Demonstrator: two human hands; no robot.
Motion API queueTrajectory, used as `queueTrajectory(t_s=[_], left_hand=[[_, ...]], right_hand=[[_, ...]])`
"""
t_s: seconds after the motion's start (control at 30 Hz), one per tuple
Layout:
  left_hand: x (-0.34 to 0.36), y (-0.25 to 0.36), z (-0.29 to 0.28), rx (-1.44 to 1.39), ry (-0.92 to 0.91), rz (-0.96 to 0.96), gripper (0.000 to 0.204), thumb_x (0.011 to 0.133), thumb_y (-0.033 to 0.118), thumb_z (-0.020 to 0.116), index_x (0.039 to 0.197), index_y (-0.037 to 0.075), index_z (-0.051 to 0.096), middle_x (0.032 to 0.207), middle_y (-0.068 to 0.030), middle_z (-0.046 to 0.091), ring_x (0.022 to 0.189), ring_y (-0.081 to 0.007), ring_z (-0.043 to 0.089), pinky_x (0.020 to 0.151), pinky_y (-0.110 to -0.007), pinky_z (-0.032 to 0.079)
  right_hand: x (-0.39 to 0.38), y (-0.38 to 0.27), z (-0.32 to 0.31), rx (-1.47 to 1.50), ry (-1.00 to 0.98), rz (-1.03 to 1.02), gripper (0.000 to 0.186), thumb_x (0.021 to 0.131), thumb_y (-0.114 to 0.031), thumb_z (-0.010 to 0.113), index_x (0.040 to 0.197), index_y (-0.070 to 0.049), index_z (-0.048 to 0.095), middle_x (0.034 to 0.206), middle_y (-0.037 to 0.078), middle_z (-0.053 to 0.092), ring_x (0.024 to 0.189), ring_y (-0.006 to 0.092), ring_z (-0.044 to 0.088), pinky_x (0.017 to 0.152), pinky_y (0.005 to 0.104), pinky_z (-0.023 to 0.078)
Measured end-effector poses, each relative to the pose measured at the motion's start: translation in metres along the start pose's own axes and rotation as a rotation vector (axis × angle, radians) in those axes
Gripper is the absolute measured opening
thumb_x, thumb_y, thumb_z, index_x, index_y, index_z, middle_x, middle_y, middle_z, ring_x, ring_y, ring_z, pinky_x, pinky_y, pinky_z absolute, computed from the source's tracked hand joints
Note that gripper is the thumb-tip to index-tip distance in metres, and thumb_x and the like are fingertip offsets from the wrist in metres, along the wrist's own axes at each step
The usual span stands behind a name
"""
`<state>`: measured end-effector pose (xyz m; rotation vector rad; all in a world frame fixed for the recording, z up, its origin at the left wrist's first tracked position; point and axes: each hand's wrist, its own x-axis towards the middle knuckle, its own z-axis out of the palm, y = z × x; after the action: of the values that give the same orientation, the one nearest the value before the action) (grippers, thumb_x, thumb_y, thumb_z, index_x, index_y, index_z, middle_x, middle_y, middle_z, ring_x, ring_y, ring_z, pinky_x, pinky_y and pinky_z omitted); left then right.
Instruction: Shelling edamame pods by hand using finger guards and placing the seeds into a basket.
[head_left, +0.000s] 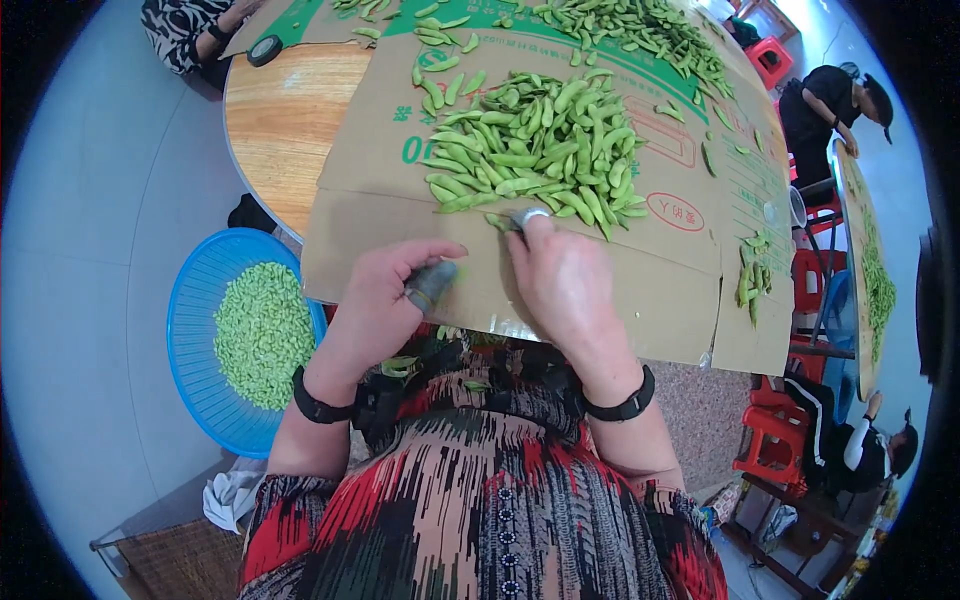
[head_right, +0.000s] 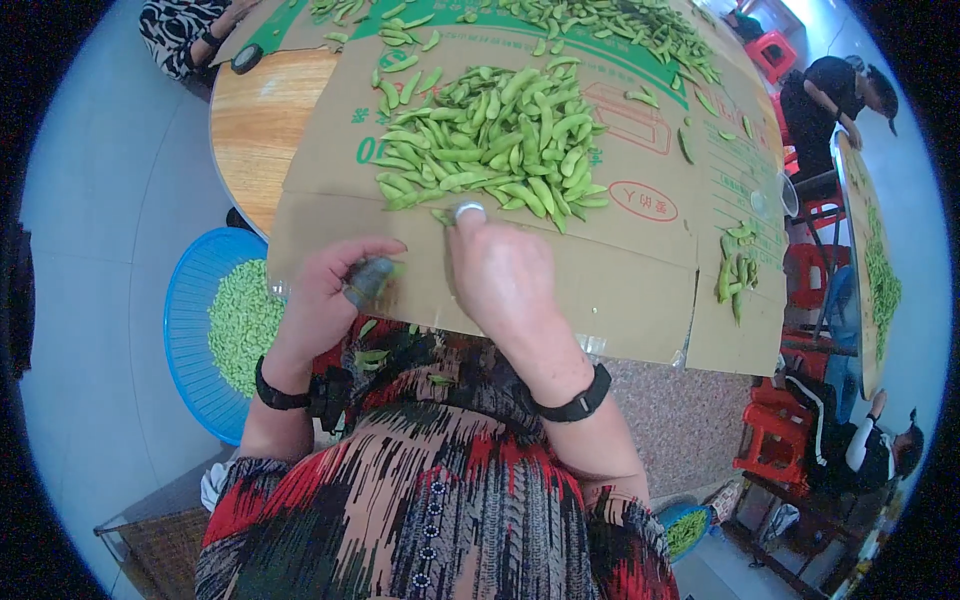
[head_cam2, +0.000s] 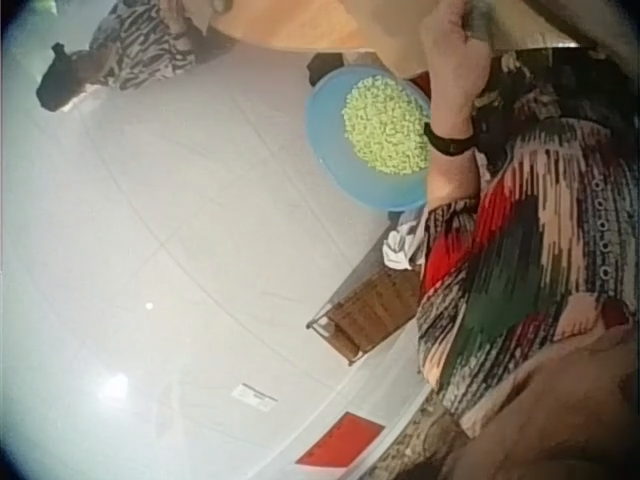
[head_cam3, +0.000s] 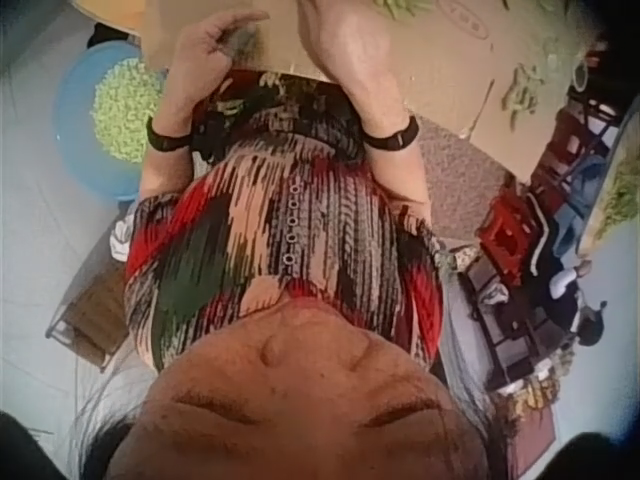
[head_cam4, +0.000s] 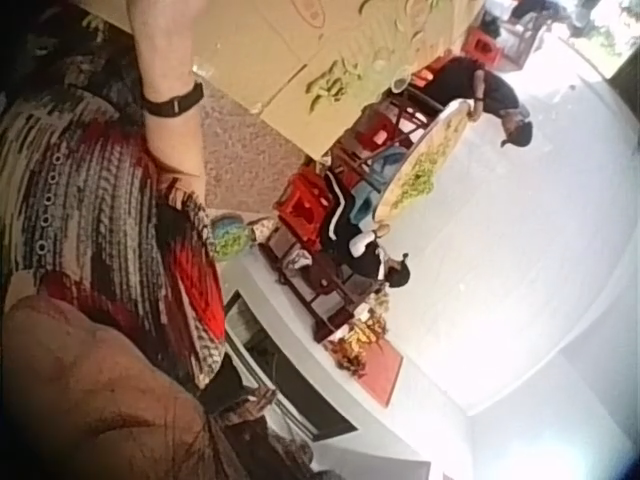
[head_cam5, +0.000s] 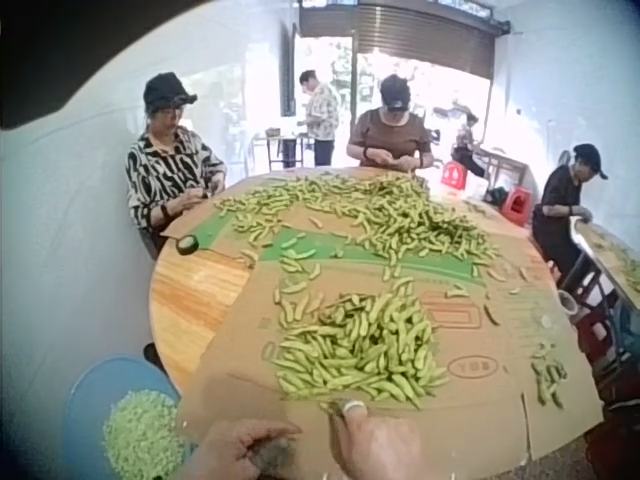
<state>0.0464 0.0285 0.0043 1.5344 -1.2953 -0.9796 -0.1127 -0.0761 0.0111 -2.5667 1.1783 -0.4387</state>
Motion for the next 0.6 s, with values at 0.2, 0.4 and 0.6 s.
queueTrajectory(t_s=[0.2, 0.4, 0.6], left_hand=[[0.011, 0.016, 0.033, -0.068, -0.041, 0.171, 0.041, 0.074, 0.002, 0.068, 0.113, 0.009, 0.059, 0.074, -0.001, 0.054, 0.065, -0.0122, 0.052, 0.055, -0.026, 0.041], [0.029, 0.01, 0.048, -0.042, 0.114, 0.331, 0.028, 0.077, 0.004, 0.065, 0.104, 0.006, 0.065, 0.078, -0.0047, 0.061, 0.068, -0.0139, 0.056, 0.059, -0.027, 0.044], [0.035, 0.008, 0.051, -0.79, 0.03, -0.07, 0.016, 0.083, 0.011, 0.064, 0.095, 0.002, 0.068, 0.08, 0.0022, 0.061, 0.073, -0.0058, 0.054, 0.065, -0.021, 0.042]], right_hand=[[-0.02, 0.021, -0.013, 1.254, -0.261, 0.432, 0.013, 0.088, -0.014, 0.054, 0.092, -0.003, 0.061, 0.06, -0.008, 0.046, 0.049, 0.0005, 0.036, 0.043, 0.0173, 0.026], [-0.032, 0.023, -0.022, 1.485, -0.197, 0.434, 0.017, 0.092, -0.016, 0.051, 0.1, -0.003, 0.058, 0.06, -0.008, 0.043, 0.048, 0.0012, 0.033, 0.043, 0.0175, 0.023], [-0.04, 0.022, -0.029, 1.58, -0.346, 0.28, 0.032, 0.098, -0.021, 0.036, 0.119, -0.002, 0.05, 0.068, -0.005, 0.042, 0.058, 0.003, 0.035, 0.051, 0.0173, 0.03]])
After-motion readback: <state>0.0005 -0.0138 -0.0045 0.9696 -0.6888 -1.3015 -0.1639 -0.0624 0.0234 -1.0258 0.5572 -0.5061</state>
